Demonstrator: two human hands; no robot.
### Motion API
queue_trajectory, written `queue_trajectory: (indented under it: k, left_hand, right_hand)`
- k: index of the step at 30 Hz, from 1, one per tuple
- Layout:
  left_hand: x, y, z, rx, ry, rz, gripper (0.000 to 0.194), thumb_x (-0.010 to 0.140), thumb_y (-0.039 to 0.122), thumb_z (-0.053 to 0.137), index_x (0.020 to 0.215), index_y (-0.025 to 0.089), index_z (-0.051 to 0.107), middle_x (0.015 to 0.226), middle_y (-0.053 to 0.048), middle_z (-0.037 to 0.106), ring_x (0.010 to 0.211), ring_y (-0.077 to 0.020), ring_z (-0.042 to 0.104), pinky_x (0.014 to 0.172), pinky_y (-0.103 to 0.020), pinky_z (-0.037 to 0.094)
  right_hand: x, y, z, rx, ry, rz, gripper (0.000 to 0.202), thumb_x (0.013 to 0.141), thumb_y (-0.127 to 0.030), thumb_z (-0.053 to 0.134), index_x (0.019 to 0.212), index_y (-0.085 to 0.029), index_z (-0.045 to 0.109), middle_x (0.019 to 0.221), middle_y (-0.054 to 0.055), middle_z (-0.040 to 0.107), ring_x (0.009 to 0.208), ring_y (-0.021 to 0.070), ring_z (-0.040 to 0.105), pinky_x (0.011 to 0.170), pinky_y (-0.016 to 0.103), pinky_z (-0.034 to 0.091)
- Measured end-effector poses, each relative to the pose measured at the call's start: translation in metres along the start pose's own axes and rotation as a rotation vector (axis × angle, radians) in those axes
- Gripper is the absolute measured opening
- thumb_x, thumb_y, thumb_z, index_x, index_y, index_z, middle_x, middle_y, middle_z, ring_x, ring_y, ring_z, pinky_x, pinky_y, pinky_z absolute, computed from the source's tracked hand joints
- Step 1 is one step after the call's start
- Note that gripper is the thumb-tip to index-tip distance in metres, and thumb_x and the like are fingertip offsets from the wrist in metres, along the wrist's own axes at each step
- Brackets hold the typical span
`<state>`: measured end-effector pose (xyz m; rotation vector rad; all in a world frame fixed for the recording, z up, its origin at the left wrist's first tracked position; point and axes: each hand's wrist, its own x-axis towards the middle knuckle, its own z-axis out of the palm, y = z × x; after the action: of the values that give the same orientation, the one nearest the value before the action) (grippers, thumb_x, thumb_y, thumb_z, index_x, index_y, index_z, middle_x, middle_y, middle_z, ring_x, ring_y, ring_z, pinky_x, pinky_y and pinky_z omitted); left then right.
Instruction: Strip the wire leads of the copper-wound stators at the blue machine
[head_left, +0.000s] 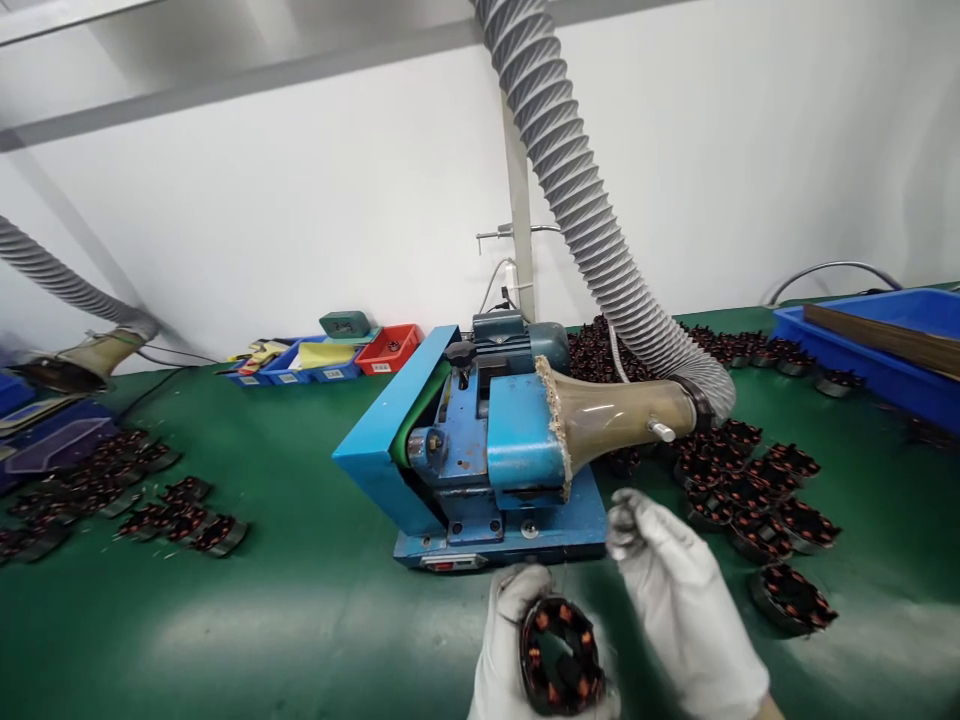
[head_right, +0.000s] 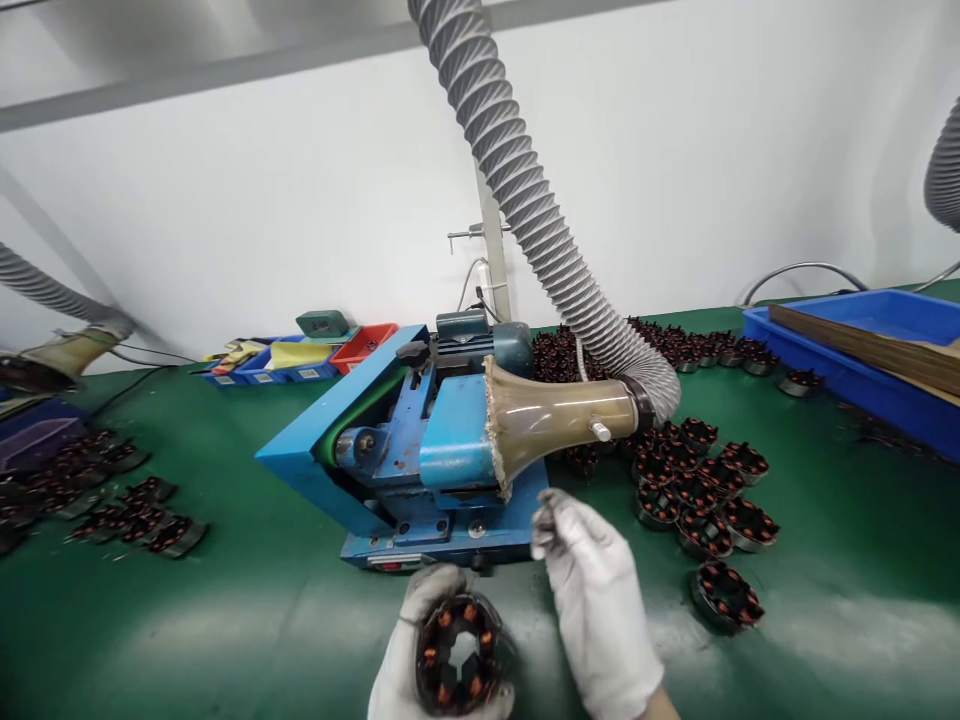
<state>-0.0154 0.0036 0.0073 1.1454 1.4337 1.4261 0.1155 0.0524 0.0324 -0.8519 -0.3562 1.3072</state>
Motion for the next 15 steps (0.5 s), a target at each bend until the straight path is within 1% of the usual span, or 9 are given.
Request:
queue_trajectory:
  k: [1,2,4,5,7,9,11,15]
  left_hand:
    - [0.004,0.000,0.004,-0.003,0.033,0.007,0.055,0.044,0.010,0.069,0.097,0.023,0.064,0.109,-0.006,0.059,0.100,-0.0249,0.059,0.087,-0.033,0.047]
    - [0.008,0.000,0.008,-0.038,0.057,-0.021,0.054,0.044,0.012,0.070,0.097,0.023,0.064,0.106,-0.006,0.061,0.099,-0.0252,0.059,0.088,-0.034,0.046]
    - [0.020,-0.001,0.017,-0.156,0.083,-0.128,0.045,0.049,0.017,0.070,0.093,0.023,0.063,0.100,-0.007,0.065,0.095,-0.0261,0.062,0.086,-0.038,0.048]
    - [0.026,-0.002,0.021,-0.222,0.088,-0.181,0.039,0.053,0.021,0.069,0.092,0.022,0.062,0.097,-0.008,0.066,0.092,-0.0260,0.063,0.084,-0.039,0.050]
    - [0.037,-0.003,0.027,-0.347,0.085,-0.251,0.029,0.062,0.026,0.062,0.090,0.022,0.060,0.092,-0.009,0.069,0.085,-0.0251,0.066,0.077,-0.039,0.053]
    - [0.045,-0.003,0.031,-0.378,0.077,-0.256,0.027,0.064,0.027,0.060,0.090,0.021,0.059,0.088,-0.009,0.070,0.080,-0.0234,0.067,0.074,-0.037,0.054]
    - [0.050,-0.003,0.032,-0.347,0.062,-0.225,0.029,0.062,0.022,0.063,0.090,0.021,0.059,0.087,-0.008,0.070,0.080,-0.0220,0.067,0.075,-0.035,0.054]
    - [0.054,-0.005,0.029,-0.268,0.045,-0.159,0.027,0.063,0.015,0.062,0.089,0.021,0.061,0.091,-0.007,0.069,0.085,-0.0206,0.065,0.080,-0.032,0.052]
  right_hand:
    - [-0.002,0.007,-0.001,-0.121,-0.053,-0.012,0.024,0.058,-0.031,0.081,0.077,-0.019,0.074,0.077,0.004,0.073,0.067,0.0143,0.065,0.064,0.021,0.054]
    - [-0.006,0.016,-0.001,-0.258,-0.118,-0.034,0.028,0.054,-0.031,0.082,0.078,-0.019,0.074,0.081,0.006,0.074,0.073,0.0191,0.066,0.068,0.026,0.055]
    - [-0.011,0.033,0.002,-0.522,-0.214,-0.121,0.042,0.044,-0.026,0.083,0.085,-0.019,0.073,0.090,0.009,0.073,0.084,0.0275,0.067,0.076,0.034,0.054]
    - [-0.012,0.041,0.005,-0.633,-0.228,-0.168,0.048,0.042,-0.023,0.082,0.088,-0.019,0.072,0.093,0.009,0.072,0.088,0.0297,0.066,0.079,0.037,0.053]
    - [-0.009,0.050,0.011,-0.793,-0.207,-0.224,0.049,0.047,-0.024,0.079,0.095,-0.018,0.069,0.098,0.011,0.070,0.092,0.0306,0.065,0.083,0.040,0.051]
    - [-0.002,0.052,0.017,-0.861,-0.213,-0.239,0.042,0.055,-0.030,0.075,0.094,-0.015,0.068,0.096,0.013,0.070,0.090,0.0303,0.065,0.083,0.042,0.051]
    - [0.005,0.051,0.020,-0.866,-0.236,-0.240,0.037,0.059,-0.034,0.072,0.091,-0.015,0.067,0.093,0.013,0.070,0.087,0.0296,0.065,0.081,0.041,0.051]
    - [0.013,0.047,0.019,-0.853,-0.271,-0.226,0.031,0.066,-0.034,0.070,0.092,-0.019,0.066,0.093,0.010,0.070,0.087,0.0269,0.066,0.080,0.038,0.052]
